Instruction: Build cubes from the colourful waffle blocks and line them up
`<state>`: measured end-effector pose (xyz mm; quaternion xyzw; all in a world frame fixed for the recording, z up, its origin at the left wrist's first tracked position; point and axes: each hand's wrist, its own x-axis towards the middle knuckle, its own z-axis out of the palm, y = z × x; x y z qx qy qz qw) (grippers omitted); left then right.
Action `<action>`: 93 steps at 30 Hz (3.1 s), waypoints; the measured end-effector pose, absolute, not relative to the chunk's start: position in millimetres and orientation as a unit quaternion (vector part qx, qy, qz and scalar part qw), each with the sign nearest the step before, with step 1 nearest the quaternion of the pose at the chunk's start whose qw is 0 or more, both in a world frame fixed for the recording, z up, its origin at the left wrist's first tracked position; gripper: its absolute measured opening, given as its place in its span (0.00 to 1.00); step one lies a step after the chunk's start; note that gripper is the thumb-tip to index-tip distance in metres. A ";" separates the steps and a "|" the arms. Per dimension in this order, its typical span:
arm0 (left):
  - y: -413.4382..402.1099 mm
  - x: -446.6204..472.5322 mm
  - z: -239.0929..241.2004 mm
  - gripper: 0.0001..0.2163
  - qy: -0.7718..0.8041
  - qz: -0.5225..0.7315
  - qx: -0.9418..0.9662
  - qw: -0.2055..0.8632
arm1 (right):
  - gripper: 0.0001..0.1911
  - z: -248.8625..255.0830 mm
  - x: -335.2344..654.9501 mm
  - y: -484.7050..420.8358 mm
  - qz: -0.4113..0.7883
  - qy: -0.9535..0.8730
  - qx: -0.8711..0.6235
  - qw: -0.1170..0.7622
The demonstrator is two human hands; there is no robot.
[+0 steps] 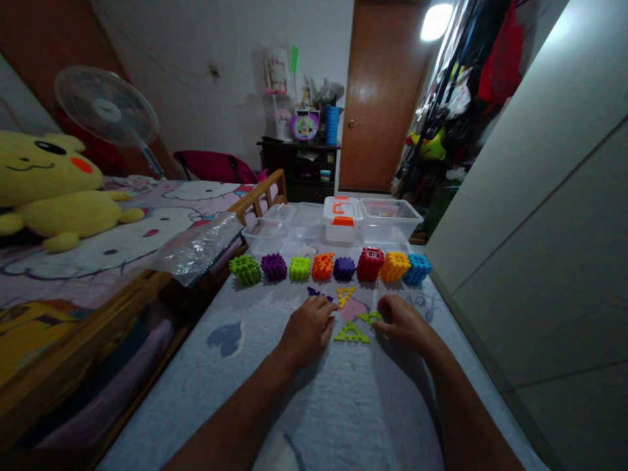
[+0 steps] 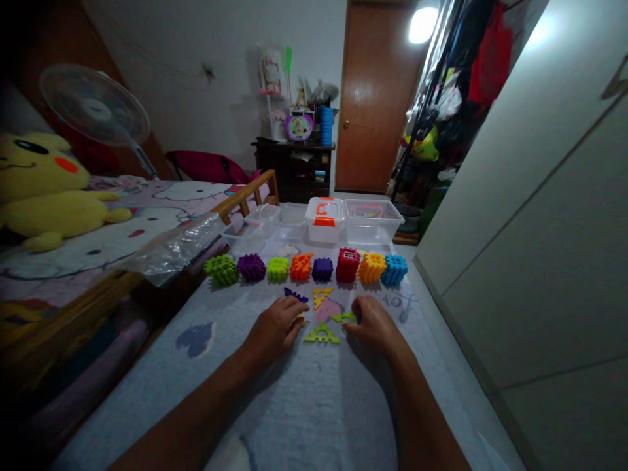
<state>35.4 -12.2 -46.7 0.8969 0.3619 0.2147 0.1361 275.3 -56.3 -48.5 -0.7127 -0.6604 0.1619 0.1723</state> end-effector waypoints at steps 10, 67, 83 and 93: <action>-4.8 27.7 -57.6 0.11 0.359 0.296 0.865 0.188 | 0.11 -48.1 268.8 -58.8 0.186 -0.665 -0.710 0.134; 40.0 -1.5 -2.1 0.07 0.584 0.266 0.763 -0.081 | 0.16 -57.4 247.4 -53.4 0.235 -0.572 -0.654 0.436; 60.7 24.3 -17.8 0.13 0.633 0.174 0.744 -0.123 | 0.15 -58.3 246.7 -54.3 0.230 -0.584 -0.658 0.417; 63.2 23.0 -19.9 0.13 0.633 0.159 0.745 -0.138 | 0.15 -58.8 246.6 -54.3 0.216 -0.598 -0.657 0.406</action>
